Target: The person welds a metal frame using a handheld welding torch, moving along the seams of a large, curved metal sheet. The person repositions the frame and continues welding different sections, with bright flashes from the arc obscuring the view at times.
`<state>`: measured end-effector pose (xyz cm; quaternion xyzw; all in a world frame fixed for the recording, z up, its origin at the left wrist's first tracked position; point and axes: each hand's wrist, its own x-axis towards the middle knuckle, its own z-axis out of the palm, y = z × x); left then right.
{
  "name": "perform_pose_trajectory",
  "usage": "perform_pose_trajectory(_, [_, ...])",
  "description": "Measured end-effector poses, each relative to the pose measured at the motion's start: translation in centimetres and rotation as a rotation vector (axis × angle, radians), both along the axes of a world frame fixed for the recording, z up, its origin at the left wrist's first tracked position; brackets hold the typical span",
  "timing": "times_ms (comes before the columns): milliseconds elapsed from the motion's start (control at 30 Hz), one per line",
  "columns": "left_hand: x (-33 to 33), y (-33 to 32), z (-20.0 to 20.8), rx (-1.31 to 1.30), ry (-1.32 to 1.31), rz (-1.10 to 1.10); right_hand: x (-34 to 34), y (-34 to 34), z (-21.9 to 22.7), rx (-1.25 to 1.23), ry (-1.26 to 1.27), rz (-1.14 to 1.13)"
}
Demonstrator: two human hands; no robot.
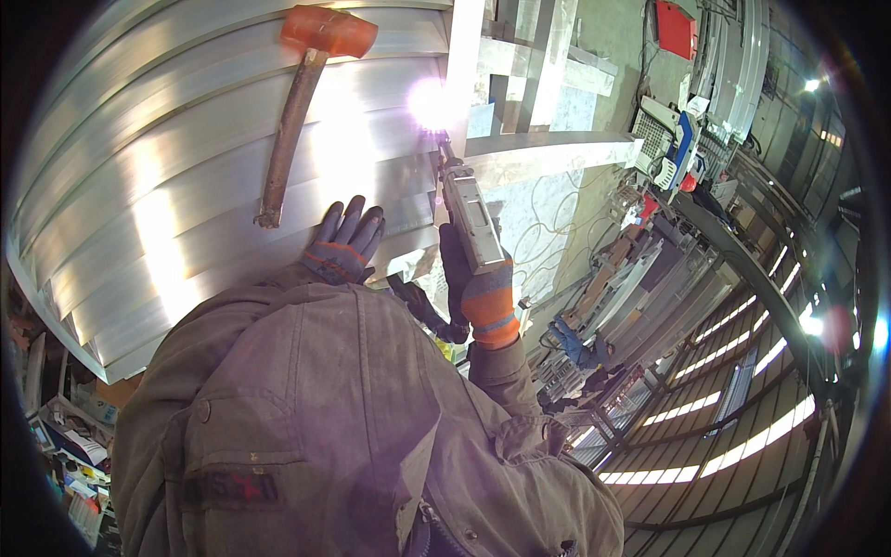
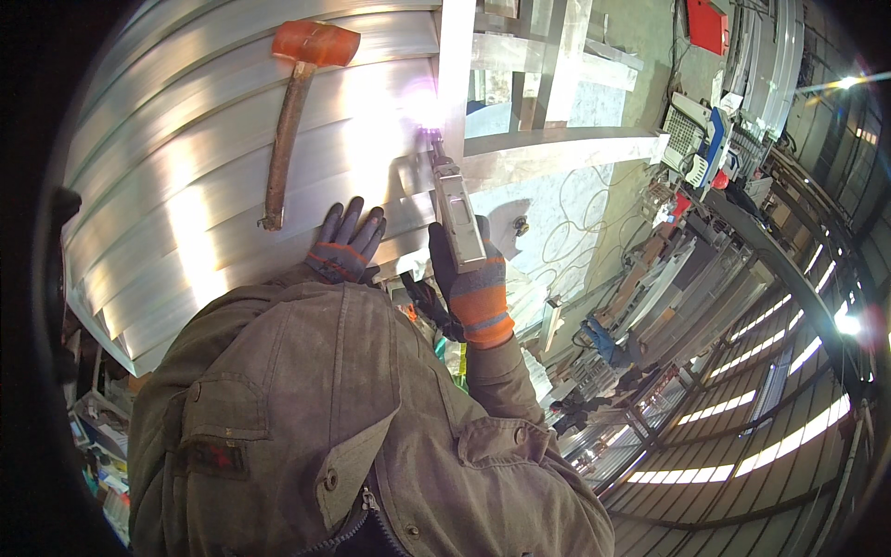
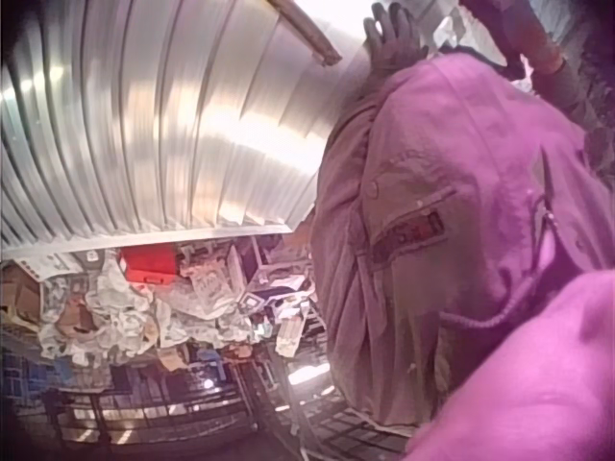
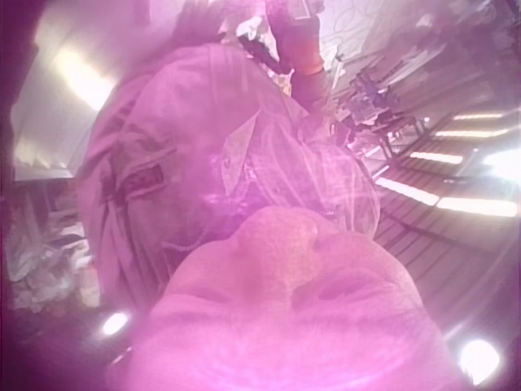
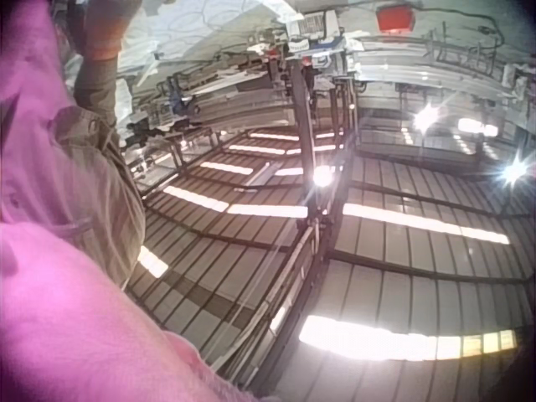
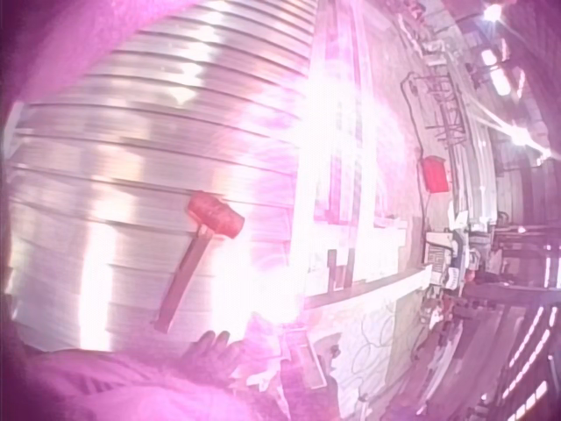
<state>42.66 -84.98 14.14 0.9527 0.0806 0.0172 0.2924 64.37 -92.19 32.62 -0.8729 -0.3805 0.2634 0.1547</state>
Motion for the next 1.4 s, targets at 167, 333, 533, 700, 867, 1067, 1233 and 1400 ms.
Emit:
perform_pose_trajectory(167, [0.1,0.0,0.0,0.002,0.020,-0.010,-0.2,0.1,0.0,0.012,-0.002,-0.025])
perform_pose_trajectory(333, [0.2,0.3,0.2,0.006,0.006,-0.007,-0.1,0.1,0.3,0.031,-0.031,0.036])
perform_pose_trajectory(533, [0.3,0.4,0.3,0.013,0.000,-0.007,-0.6,0.0,0.6,-0.024,0.047,-0.099])
perform_pose_trajectory(700, [0.3,0.2,-0.1,0.064,-0.019,-0.006,-0.7,-0.2,0.7,-0.117,0.054,-0.144])
perform_pose_trajectory(867, [0.3,0.0,-0.2,0.032,-0.031,0.021,-0.7,-0.8,0.2,-0.048,0.057,-0.149])
perform_pose_trajectory(1067, [0.2,-0.3,-0.4,0.049,-0.028,0.023,-0.9,-0.9,0.4,0.006,0.056,-0.131])
perform_pose_trajectory(1233, [0.3,0.2,0.0,0.153,-0.032,0.015,-0.9,-0.5,1.1,0.035,0.027,-0.065])
perform_pose_trajectory(1400, [0.1,1.1,1.7,0.001,0.047,-0.037,-1.2,-0.7,1.7,-0.037,0.069,-0.119])
